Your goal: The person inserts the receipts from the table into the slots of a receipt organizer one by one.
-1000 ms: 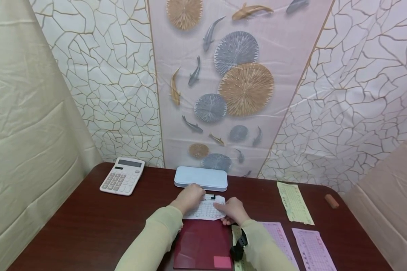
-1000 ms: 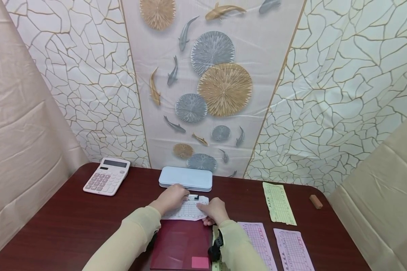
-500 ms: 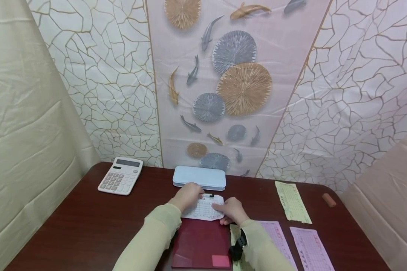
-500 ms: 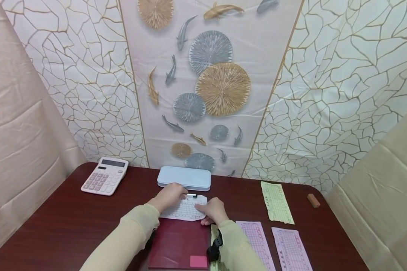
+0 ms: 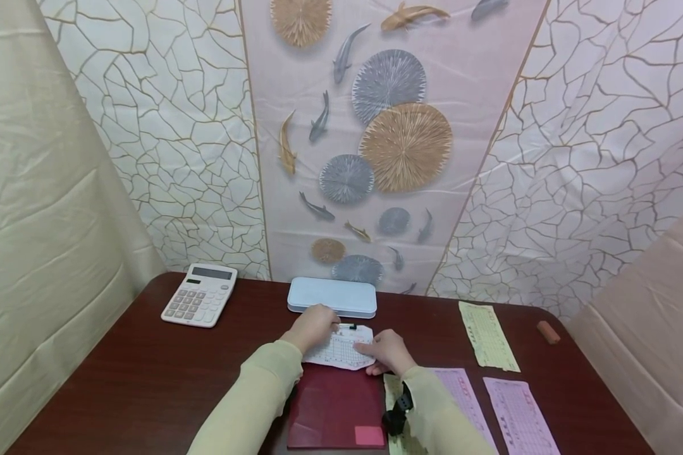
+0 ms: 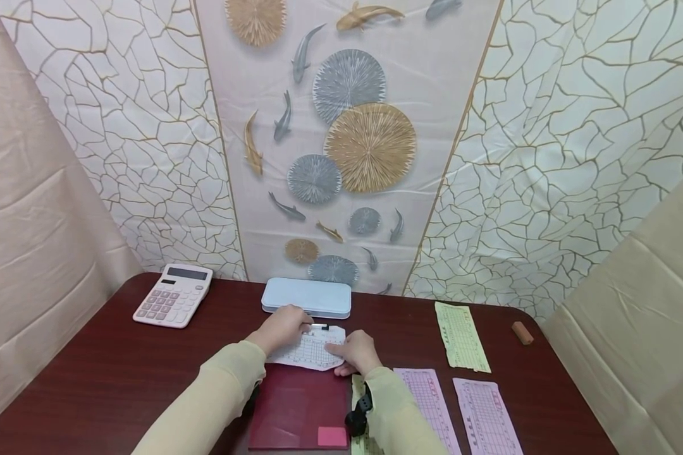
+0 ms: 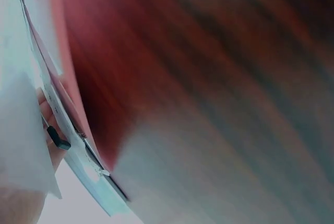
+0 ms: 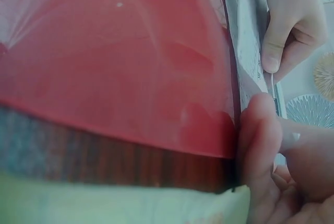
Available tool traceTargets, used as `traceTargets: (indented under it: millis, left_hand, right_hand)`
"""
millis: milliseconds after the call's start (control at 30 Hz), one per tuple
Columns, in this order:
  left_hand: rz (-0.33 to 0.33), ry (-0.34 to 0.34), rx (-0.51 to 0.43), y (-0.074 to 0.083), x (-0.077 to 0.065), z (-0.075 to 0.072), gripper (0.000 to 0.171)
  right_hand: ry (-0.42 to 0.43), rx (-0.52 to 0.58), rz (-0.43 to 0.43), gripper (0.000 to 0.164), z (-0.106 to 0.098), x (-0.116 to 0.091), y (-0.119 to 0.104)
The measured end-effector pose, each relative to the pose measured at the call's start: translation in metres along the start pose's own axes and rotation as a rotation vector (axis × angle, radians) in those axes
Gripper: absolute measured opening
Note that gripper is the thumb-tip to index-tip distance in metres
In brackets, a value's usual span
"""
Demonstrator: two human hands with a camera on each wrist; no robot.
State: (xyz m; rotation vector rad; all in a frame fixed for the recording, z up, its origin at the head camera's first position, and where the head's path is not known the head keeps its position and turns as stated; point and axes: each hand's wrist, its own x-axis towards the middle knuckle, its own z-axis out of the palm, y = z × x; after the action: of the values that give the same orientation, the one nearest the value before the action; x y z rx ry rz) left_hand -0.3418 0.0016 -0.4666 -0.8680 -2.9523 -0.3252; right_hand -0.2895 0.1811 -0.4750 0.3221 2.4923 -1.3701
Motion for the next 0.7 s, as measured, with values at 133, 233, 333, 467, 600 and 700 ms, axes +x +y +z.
traceTargets:
  millis: [133, 233, 333, 467, 600, 700]
  left_hand:
    - [-0.018, -0.011, -0.013, -0.0001, 0.0001, -0.0006, 0.014]
    - [-0.030, -0.015, -0.030, 0.0005, 0.0002, -0.0015, 0.014]
    - [-0.041, -0.022, -0.044, 0.0017, 0.0000, -0.0027, 0.013]
    - [-0.036, -0.038, -0.024, 0.0025, -0.0001, -0.0038, 0.014]
    - [-0.029, -0.043, -0.013, 0.0024, -0.0003, -0.0039, 0.015]
    - [-0.025, -0.040, -0.006, 0.0019, -0.0001, -0.0033, 0.016]
  right_hand:
    - [-0.012, 0.005, 0.010, 0.034, -0.0011, -0.0002, -0.0008]
    - [-0.022, 0.015, 0.010, 0.034, -0.0018, -0.0007, -0.0005]
    - [-0.024, 0.029, 0.004, 0.036, -0.0019, -0.0010, 0.0006]
    - [-0.001, 0.017, -0.036, 0.039, -0.0005, -0.0017, 0.0027]
    - [0.021, -0.010, -0.067, 0.039, 0.0011, -0.0001, 0.0033]
    - [0.032, -0.034, -0.067, 0.040, 0.0015, 0.0026, 0.0024]
